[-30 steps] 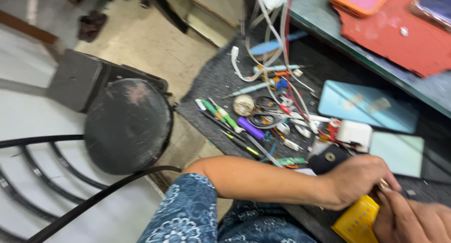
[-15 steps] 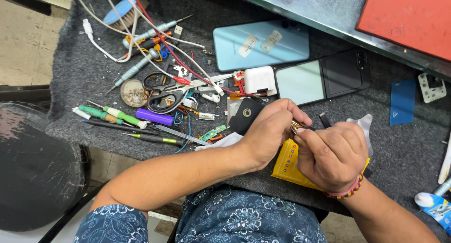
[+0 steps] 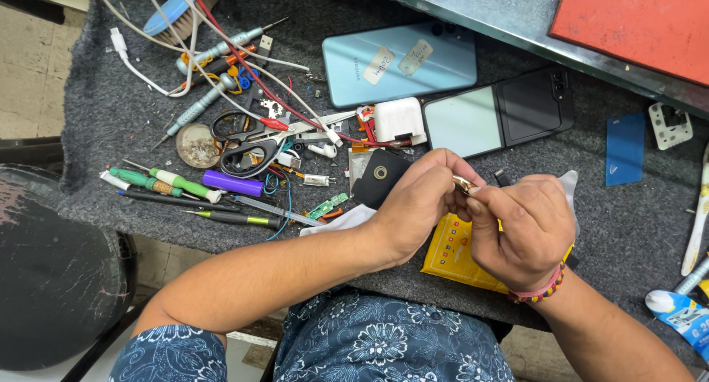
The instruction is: The person uses a metal spudger to pry and separate components on a small circular electronic device. They repeatedly lift and adjust a thin internal layer while holding the device steady with the other hand.
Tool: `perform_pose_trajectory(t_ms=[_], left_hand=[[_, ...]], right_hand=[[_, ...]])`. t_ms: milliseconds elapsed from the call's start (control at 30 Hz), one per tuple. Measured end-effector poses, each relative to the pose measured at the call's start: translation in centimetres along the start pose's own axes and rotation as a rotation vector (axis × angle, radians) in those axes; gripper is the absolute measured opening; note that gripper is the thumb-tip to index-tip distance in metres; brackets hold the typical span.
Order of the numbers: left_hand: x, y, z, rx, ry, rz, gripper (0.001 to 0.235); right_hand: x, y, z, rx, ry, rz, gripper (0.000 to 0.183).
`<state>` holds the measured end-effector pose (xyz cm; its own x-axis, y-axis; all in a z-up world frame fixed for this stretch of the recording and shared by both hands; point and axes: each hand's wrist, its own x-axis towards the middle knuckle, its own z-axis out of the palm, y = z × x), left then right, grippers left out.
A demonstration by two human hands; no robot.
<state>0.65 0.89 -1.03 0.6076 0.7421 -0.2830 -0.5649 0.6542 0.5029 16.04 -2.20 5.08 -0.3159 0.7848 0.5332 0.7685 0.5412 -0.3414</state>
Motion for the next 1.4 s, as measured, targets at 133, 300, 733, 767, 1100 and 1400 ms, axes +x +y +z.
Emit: perform_pose_trajectory(t_ms=[133,300,733,767,1100,1400], left_hand=[[-0.3,0.4,-0.1,0.058,-0.021,0.047,0.024],[-0.3,0.7,0.1,0.037,-0.056,0.077,0.025],[-0.2,2.2,1.1,-0.012,-0.107,-0.007,0.045],[-0.1,2.2,1.2,-0.001,-0.101,-0.037,0.046],[-0.9,3.4,2.7,0.575,-0.107,0.093,0.045],[-1.5,5.0,3.9,1.105,-0.090,0.411,0.029]], right_hand=[[-0.3,-0.1,0.0,0.012,0.000,0.019,0.015],[-0.6,0.4,0.1,0.027,0.038,0.007,0.015],[-0.8,1.7,-1.5,0.181,0.043,0.214,0.011],[-0.7,1.7,-1.7,0.182,0.038,0.202,0.011],[-0.6,2.8,-2.9,0.226,0.018,0.183,0.013],[-0.9,2.7,-3.3,0.208,-0.029,0.137,0.015]])
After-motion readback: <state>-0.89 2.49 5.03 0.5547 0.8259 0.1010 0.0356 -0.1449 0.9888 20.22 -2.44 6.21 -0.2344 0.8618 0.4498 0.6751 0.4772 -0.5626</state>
